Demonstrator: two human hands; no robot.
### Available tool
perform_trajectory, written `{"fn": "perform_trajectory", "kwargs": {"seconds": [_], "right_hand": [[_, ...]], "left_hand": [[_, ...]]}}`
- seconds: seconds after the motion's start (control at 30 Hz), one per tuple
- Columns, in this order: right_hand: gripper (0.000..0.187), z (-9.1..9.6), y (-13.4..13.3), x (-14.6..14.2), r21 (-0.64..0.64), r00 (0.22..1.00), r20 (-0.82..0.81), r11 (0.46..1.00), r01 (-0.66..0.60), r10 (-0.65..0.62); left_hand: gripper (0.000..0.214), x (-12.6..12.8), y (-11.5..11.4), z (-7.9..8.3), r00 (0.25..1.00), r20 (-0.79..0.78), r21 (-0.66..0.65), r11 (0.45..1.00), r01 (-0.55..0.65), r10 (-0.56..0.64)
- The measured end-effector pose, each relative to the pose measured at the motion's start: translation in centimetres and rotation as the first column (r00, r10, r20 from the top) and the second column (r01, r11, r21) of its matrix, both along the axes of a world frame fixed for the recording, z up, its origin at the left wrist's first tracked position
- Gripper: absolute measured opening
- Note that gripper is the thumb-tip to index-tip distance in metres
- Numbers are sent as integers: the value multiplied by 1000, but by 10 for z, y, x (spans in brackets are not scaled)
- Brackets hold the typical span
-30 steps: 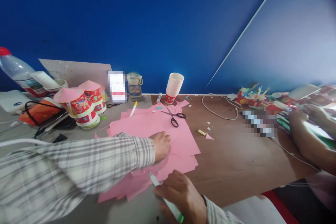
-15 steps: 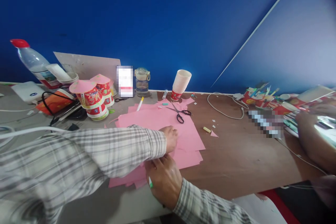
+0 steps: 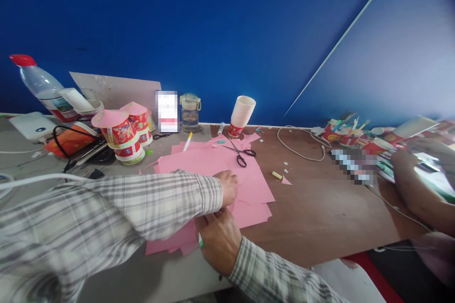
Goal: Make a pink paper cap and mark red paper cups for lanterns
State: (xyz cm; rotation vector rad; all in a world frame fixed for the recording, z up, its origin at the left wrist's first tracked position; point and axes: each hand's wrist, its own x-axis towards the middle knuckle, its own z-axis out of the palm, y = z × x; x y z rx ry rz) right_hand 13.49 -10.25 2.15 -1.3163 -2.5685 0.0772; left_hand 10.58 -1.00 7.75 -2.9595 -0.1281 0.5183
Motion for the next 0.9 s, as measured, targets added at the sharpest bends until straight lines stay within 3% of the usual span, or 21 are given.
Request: {"fn": "perform_trajectory", "kwargs": {"seconds": [0.13, 0.33, 0.67, 0.9], "right_hand": [[32, -1, -5, 2, 154, 997, 18, 986, 71, -74], [27, -3, -23, 15, 125, 999, -1, 991, 52, -52], [23, -5, -44, 43, 35, 999, 20, 999, 26, -26], [21, 1, -50, 60, -14, 998, 64, 999, 29, -28]], "left_hand": [[26, 0, 1, -5, 1000, 14, 0, 1000, -4, 4], [5, 0, 3, -15, 997, 77, -29, 1000, 9, -7], [11, 1, 7, -30, 992, 127, -19, 1000, 0, 3], [13, 1, 7, -32, 990, 142, -17, 1000, 5, -2]]}}
